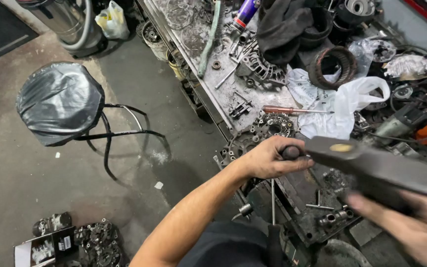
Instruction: The person uses a hammer and a screwdriver to work on a circular mechanical component, likely a clutch plate, on a cluttered workbench. They strike the part with the hammer and use the screwdriver to pry or adjust internal elements. The person also wipes their hands with a rag and handles a brush during the process.
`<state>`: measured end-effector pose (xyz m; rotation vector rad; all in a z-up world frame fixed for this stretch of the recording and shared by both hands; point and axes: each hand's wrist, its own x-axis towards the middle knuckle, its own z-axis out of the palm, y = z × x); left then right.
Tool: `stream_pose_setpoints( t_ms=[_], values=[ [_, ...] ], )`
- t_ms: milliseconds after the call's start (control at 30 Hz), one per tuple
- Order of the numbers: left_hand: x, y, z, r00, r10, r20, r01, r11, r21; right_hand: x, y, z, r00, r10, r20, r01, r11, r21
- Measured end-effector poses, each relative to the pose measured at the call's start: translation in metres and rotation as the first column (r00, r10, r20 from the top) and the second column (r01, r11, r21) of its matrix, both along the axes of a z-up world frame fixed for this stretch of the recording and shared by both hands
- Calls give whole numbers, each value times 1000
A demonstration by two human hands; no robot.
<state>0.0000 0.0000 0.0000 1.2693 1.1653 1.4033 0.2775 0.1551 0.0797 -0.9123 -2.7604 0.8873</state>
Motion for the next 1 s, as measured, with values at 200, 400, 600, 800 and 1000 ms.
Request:
stream_pose_setpoints(
  t_ms=[200,400,600,800,1000],
  values=[
    [1,-2,-11,997,-12,-82,12,1000,0,-102,-43,90,582,54,812,72,990,-118],
    [4,-2,-12,996,18,-86,-11,996,89,-80,-24,56,668,145,730,-1,981,-193],
    [8,-7,-12,1000,6,-31,-6,1000,21,-88,-28,88,804,15,594,98,983,-157],
    [4,-9,-30,999,-19,-35,22,998,61,-87,-16,72,764,151,627,-20,977,-211],
    [8,-18,-11,994,68,-91,-55,988,143,-81,-24,74,755,74,651,-15,995,-96]
  ],
)
